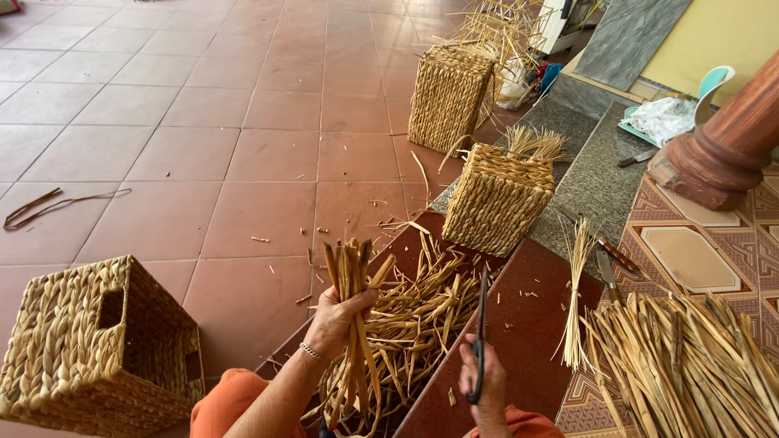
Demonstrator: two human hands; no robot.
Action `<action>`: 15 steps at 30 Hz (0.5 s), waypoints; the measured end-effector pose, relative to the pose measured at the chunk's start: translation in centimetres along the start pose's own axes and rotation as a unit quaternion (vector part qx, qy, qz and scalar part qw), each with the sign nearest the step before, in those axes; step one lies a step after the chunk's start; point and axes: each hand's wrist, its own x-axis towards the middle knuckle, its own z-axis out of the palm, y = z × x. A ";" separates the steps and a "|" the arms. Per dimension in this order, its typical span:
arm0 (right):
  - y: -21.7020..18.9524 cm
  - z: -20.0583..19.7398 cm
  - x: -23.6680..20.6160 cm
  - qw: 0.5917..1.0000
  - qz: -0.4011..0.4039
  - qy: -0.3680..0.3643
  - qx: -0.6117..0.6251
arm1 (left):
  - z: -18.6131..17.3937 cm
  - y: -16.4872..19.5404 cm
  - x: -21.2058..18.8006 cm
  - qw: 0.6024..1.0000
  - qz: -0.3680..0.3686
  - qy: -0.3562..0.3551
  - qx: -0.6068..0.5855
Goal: The person sits on a tiled floor and uses shears to cut long dried plant strips into shorter pieces. The cut pieces are gathered and placed into a pile on the floor, while finished woven baskets are visible nearby.
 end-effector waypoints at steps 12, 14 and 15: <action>-6.4 11.1 -5.4 0.959 -0.104 -0.245 -0.101 | 0.3 -0.9 -2.3 0.999 0.023 -0.030 0.021; -6.3 11.4 -5.4 0.956 -0.115 -0.236 -0.133 | 0.1 -1.1 -2.5 0.999 0.025 -0.032 0.033; -6.2 11.4 -5.4 0.960 -0.091 -0.223 -0.140 | 0.0 -1.2 -2.5 0.998 0.029 -0.034 0.046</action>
